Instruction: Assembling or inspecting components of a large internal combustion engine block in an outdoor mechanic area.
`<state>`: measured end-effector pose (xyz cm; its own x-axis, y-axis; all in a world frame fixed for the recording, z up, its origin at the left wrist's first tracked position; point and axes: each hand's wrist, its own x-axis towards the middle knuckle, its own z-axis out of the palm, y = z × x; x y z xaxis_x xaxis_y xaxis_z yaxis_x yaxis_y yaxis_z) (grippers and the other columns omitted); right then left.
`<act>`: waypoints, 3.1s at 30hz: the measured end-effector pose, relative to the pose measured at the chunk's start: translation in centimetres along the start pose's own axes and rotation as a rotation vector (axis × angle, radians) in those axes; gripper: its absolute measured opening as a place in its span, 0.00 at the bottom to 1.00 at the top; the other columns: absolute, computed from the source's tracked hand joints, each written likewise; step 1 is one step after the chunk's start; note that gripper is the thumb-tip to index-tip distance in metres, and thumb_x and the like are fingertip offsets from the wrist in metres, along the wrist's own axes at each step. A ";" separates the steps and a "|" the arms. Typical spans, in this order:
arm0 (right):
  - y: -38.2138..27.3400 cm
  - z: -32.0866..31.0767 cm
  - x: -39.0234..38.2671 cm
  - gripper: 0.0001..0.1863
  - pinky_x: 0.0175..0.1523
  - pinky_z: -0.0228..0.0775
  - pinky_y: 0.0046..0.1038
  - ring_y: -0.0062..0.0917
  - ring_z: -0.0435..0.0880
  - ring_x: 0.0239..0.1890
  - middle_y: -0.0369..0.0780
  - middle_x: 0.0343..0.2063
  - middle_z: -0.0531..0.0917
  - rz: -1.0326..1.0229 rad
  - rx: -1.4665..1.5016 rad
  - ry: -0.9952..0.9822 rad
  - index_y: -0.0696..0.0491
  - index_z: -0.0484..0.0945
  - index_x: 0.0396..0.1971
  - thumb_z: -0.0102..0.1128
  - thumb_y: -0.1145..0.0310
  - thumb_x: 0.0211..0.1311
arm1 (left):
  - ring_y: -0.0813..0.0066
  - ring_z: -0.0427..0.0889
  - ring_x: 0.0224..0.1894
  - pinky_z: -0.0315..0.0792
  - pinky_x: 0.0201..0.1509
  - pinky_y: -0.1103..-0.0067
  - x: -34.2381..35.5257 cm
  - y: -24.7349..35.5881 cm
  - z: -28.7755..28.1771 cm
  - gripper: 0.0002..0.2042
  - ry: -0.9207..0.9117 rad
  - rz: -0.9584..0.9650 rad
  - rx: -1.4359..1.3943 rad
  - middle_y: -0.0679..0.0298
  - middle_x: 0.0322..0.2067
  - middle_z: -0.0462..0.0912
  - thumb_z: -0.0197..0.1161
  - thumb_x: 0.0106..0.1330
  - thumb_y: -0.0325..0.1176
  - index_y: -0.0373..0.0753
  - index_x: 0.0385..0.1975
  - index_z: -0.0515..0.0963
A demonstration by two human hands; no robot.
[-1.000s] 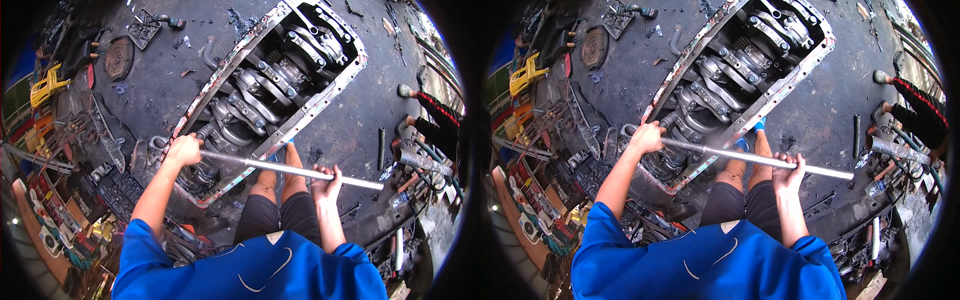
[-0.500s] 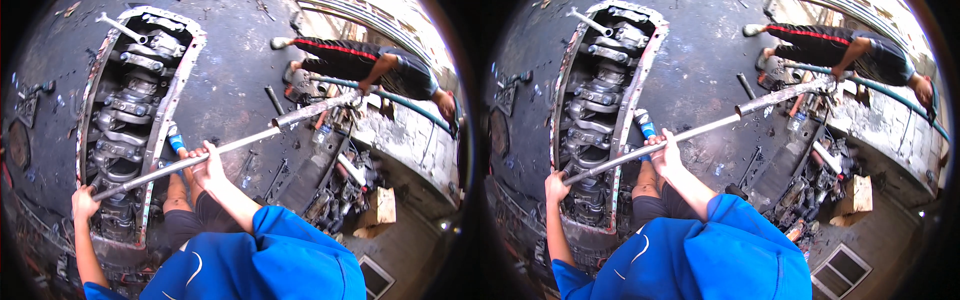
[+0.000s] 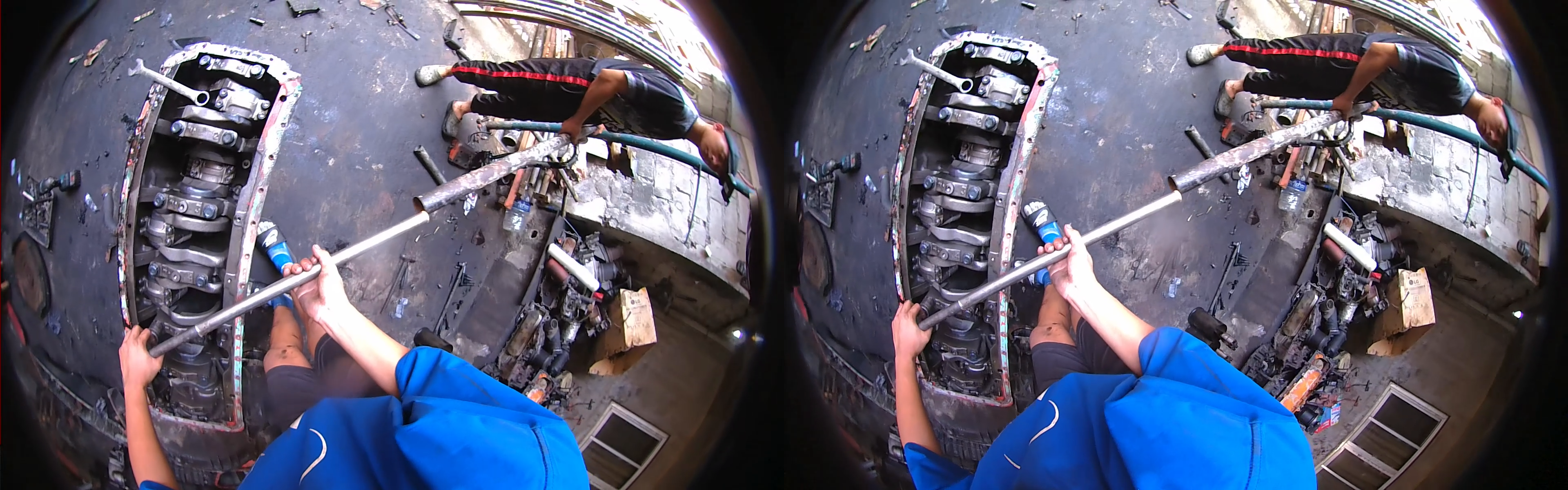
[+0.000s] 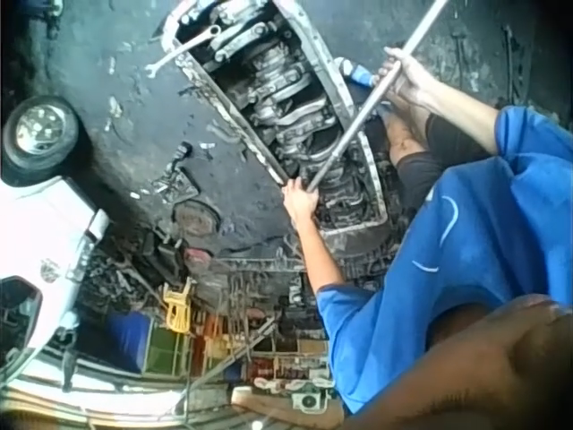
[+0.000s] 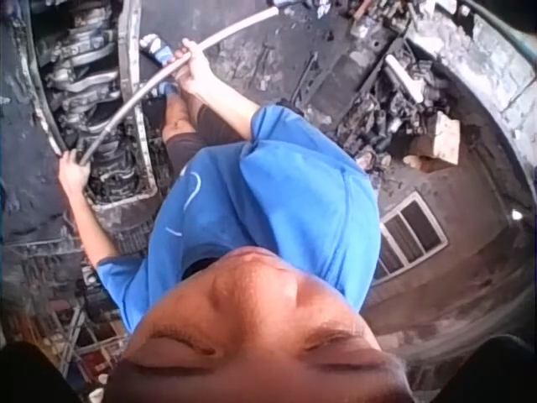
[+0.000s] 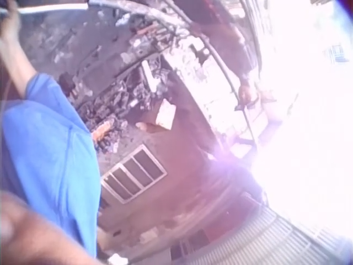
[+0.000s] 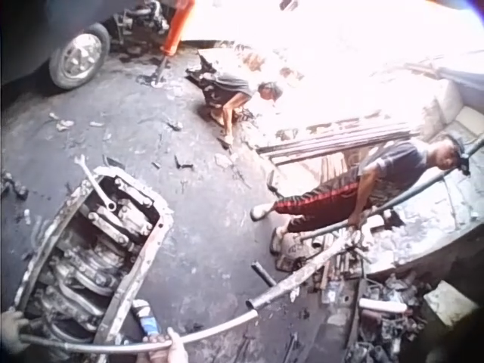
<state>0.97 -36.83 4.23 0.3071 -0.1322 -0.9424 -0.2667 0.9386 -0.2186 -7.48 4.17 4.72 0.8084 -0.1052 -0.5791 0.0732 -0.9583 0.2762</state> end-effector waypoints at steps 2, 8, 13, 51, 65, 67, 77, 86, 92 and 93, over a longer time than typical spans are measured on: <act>0.4 -0.2 0.4 0.14 0.42 0.72 0.40 0.30 0.72 0.26 0.36 0.19 0.68 0.007 -0.014 -0.028 0.48 0.66 0.26 0.61 0.62 0.67 | 0.46 0.76 0.46 0.72 0.52 0.60 -0.5 -0.5 0.5 0.17 0.098 0.028 -0.008 0.52 0.36 0.75 0.71 0.43 0.32 0.33 0.33 0.78; 1.1 -0.4 0.4 0.14 0.43 0.74 0.40 0.30 0.73 0.27 0.36 0.21 0.70 0.012 -0.041 -0.032 0.50 0.67 0.30 0.62 0.61 0.67 | 0.45 0.74 0.45 0.70 0.51 0.60 -1.2 -1.7 0.9 0.17 0.063 0.010 -0.006 0.51 0.37 0.73 0.70 0.40 0.30 0.34 0.31 0.74; 1.3 -0.4 0.1 0.14 0.42 0.74 0.39 0.29 0.73 0.26 0.35 0.20 0.69 -0.022 -0.031 -0.037 0.50 0.66 0.30 0.62 0.61 0.67 | 0.46 0.74 0.45 0.69 0.50 0.60 -0.9 -1.5 0.9 0.17 0.026 -0.010 -0.029 0.51 0.36 0.72 0.69 0.38 0.29 0.34 0.29 0.73; -10.4 -2.4 4.6 0.12 0.50 0.74 0.39 0.32 0.79 0.37 0.38 0.32 0.78 -0.352 -0.343 -0.022 0.48 0.70 0.37 0.60 0.58 0.68 | 0.54 0.82 0.43 0.74 0.48 0.62 -1.5 -1.7 -0.9 0.20 0.091 -0.185 -0.314 0.56 0.37 0.83 0.56 0.67 0.54 0.43 0.40 0.79; -7.9 -2.0 2.0 0.27 0.59 0.73 0.44 0.38 0.79 0.49 0.45 0.47 0.78 -0.548 -0.488 -0.089 0.51 0.64 0.53 0.53 0.44 0.70 | 0.52 0.84 0.37 0.73 0.42 0.62 -0.2 -0.9 0.2 0.21 0.326 -0.715 -0.405 0.55 0.30 0.84 0.56 0.69 0.54 0.40 0.36 0.80; -6.4 -2.1 0.8 0.31 0.63 0.69 0.45 0.39 0.79 0.53 0.47 0.51 0.77 -0.528 -0.436 -0.102 0.51 0.62 0.58 0.47 0.40 0.70 | 0.53 0.84 0.38 0.74 0.43 0.62 -0.7 -1.0 0.1 0.20 0.322 -0.739 -0.404 0.56 0.30 0.85 0.57 0.68 0.53 0.41 0.35 0.80; 6.9 -12.0 0.8 0.25 0.36 0.78 0.29 0.29 0.84 0.37 0.45 0.45 0.83 -0.261 -1.085 0.061 0.53 0.69 0.59 0.42 0.51 0.73 | 0.53 0.83 0.34 0.74 0.39 0.63 -1.5 -2.2 1.0 0.18 0.432 -0.684 -0.448 0.56 0.27 0.83 0.59 0.66 0.51 0.39 0.32 0.80; 15.8 -8.7 14.8 0.23 0.44 0.72 0.34 0.27 0.77 0.37 0.35 0.35 0.79 -0.453 -0.557 0.190 0.48 0.77 0.42 0.42 0.45 0.68 | 0.56 0.85 0.38 0.75 0.44 0.62 1.3 0.4 -0.1 0.17 0.408 -0.645 -0.450 0.59 0.30 0.85 0.57 0.66 0.51 0.43 0.31 0.80; 20.8 -7.6 11.6 0.31 0.54 0.70 0.37 0.32 0.78 0.47 0.43 0.52 0.79 -0.452 -0.856 0.519 0.57 0.77 0.52 0.37 0.46 0.70 | 0.55 0.83 0.38 0.74 0.43 0.61 -1.8 -1.9 0.0 0.15 0.375 -0.751 -0.466 0.58 0.28 0.82 0.59 0.66 0.49 0.43 0.34 0.80; 19.6 -7.0 12.0 0.30 0.54 0.70 0.38 0.33 0.78 0.46 0.44 0.51 0.80 -0.350 -0.668 0.318 0.58 0.77 0.51 0.39 0.47 0.68 | 0.56 0.83 0.37 0.74 0.43 0.61 -1.5 -1.6 -0.7 0.15 0.370 -0.761 -0.465 0.59 0.28 0.82 0.59 0.66 0.49 0.43 0.34 0.80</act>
<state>-6.98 -22.22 -13.14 0.2265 -0.5611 -0.7962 -0.7224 0.4515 -0.5237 -8.45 6.03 5.69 0.5764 0.6669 -0.4722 0.8130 -0.5263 0.2490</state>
